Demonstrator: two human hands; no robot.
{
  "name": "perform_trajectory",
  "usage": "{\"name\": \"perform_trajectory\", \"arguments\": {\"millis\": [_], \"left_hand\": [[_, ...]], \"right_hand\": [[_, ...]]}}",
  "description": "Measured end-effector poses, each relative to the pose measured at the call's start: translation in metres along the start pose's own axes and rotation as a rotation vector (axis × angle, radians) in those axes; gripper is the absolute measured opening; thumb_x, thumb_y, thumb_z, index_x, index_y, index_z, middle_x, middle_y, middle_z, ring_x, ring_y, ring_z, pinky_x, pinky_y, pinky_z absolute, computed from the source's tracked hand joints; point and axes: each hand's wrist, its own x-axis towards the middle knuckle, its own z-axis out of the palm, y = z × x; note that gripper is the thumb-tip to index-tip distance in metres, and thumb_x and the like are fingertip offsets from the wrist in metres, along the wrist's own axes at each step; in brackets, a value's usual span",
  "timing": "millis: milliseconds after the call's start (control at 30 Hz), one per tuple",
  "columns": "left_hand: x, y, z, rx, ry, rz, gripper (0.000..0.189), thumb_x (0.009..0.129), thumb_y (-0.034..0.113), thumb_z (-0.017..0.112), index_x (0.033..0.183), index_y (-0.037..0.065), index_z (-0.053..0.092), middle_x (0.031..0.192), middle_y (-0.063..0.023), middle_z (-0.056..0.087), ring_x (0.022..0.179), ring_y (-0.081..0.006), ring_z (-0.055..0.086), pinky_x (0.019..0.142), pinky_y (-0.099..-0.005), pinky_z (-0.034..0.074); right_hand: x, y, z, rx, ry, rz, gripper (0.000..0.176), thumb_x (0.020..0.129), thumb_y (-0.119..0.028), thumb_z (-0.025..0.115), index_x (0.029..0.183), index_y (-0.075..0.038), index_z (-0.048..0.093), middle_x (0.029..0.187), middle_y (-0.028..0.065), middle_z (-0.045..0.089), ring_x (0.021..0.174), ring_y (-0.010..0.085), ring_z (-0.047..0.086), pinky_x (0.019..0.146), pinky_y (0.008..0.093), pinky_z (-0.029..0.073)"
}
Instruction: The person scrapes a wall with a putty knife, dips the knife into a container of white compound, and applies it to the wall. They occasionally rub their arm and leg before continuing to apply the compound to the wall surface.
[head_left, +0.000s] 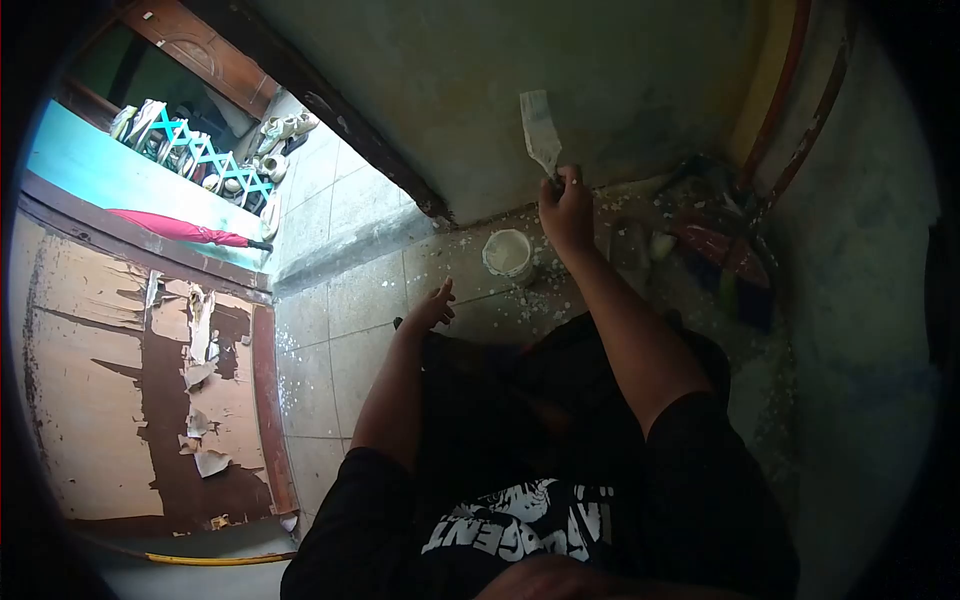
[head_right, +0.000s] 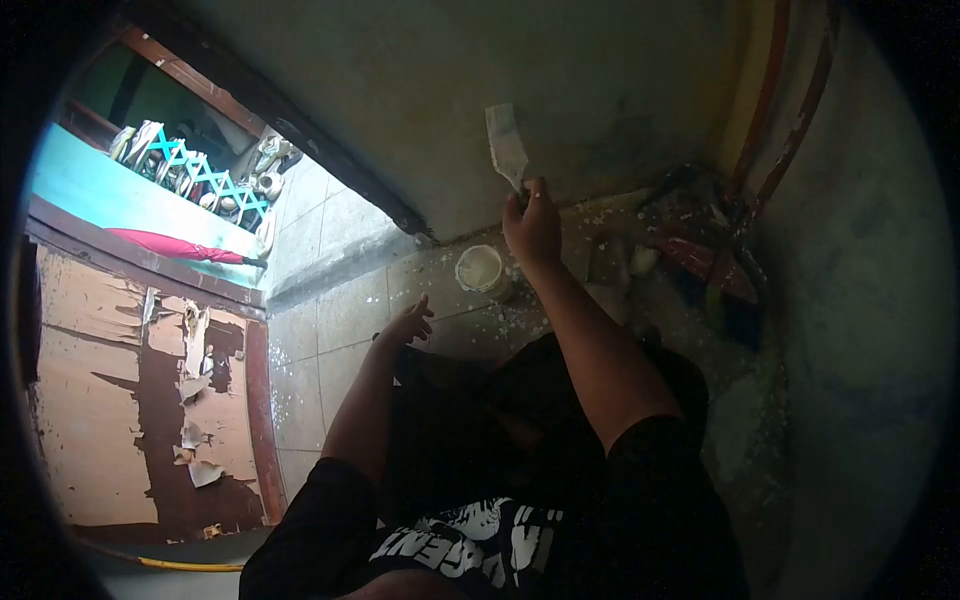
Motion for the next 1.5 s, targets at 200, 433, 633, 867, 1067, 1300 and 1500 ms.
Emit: {"name": "perform_trajectory", "arguments": {"millis": [200, 433, 633, 867, 1067, 1300, 1500], "left_hand": [[0.005, -0.005, 0.001, 0.0, 0.026, 0.024, 0.088, 0.093, 0.078, 0.025, 0.127, 0.004, 0.058, 0.096, -0.0154, 0.069, 0.08, -0.0222, 0.066, 0.064, -0.037, 0.047], [-0.003, -0.002, 0.0, 0.002, 0.017, 0.014, 0.089, 0.092, 0.079, 0.025, 0.127, 0.004, 0.058, 0.096, -0.0146, 0.069, 0.079, -0.0221, 0.065, 0.065, -0.0371, 0.047], [0.0, -0.001, -0.001, 0.005, 0.01, 0.003, 0.089, 0.092, 0.079, 0.025, 0.128, 0.004, 0.057, 0.097, -0.0149, 0.069, 0.08, -0.0226, 0.065, 0.067, -0.0383, 0.047], [-0.003, 0.002, -0.001, -0.002, 0.005, -0.002, 0.089, 0.092, 0.079, 0.025, 0.129, 0.004, 0.057, 0.096, -0.0156, 0.069, 0.08, -0.0224, 0.065, 0.068, -0.0388, 0.048], [-0.006, 0.004, 0.0, -0.003, 0.007, 0.006, 0.089, 0.093, 0.078, 0.026, 0.129, 0.003, 0.057, 0.096, -0.0159, 0.069, 0.079, -0.0221, 0.065, 0.068, -0.039, 0.048], [-0.01, 0.009, 0.002, -0.012, 0.011, 0.027, 0.089, 0.093, 0.078, 0.026, 0.13, 0.002, 0.056, 0.097, -0.0169, 0.069, 0.078, -0.0225, 0.065, 0.069, -0.0397, 0.048], [-0.005, 0.004, 0.001, -0.003, 0.004, 0.026, 0.09, 0.092, 0.078, 0.025, 0.13, 0.002, 0.056, 0.1, -0.0187, 0.069, 0.078, -0.023, 0.066, 0.07, -0.0398, 0.049]], "right_hand": [[-0.003, 0.007, 0.009, 0.074, 0.093, -0.06, 0.018, 0.093, -0.013, 0.06, 0.101, 0.002, 0.059, 0.084, 0.0201, 0.065, 0.081, 0.0388, 0.065, 0.071, 0.0449, 0.049], [-0.013, 0.0, 0.012, 0.208, -0.064, 0.086, 0.026, 0.099, -0.022, 0.051, 0.094, 0.001, 0.062, 0.076, 0.0174, 0.065, 0.073, 0.0347, 0.065, 0.067, 0.0422, 0.049], [0.001, -0.067, -0.007, 0.593, -0.228, 0.191, 0.03, 0.102, -0.027, 0.05, 0.088, -0.003, 0.06, 0.065, 0.0019, 0.055, 0.053, 0.0073, 0.051, 0.047, 0.0259, 0.04], [-0.002, 0.009, -0.012, 0.575, -0.26, 0.663, 0.019, 0.099, -0.021, 0.051, 0.092, -0.004, 0.053, 0.067, 0.0024, 0.052, 0.05, 0.008, 0.044, 0.04, 0.0241, 0.031], [-0.012, 0.027, -0.013, 0.589, -0.23, 0.954, 0.014, 0.094, -0.013, 0.046, 0.089, -0.001, 0.051, 0.07, 0.008, 0.052, 0.051, 0.0117, 0.046, 0.039, 0.0267, 0.032], [0.014, -0.045, -0.024, 0.683, -0.348, 0.705, 0.011, 0.094, -0.013, 0.048, 0.088, -0.004, 0.052, 0.072, 0.0025, 0.053, 0.054, 0.0087, 0.046, 0.042, 0.0244, 0.031], [0.027, -0.109, -0.054, 0.865, -0.378, 0.493, 0.015, 0.097, -0.015, 0.05, 0.097, -0.003, 0.058, 0.071, 0.0003, 0.052, 0.053, 0.006, 0.044, 0.043, 0.0222, 0.03]]}}
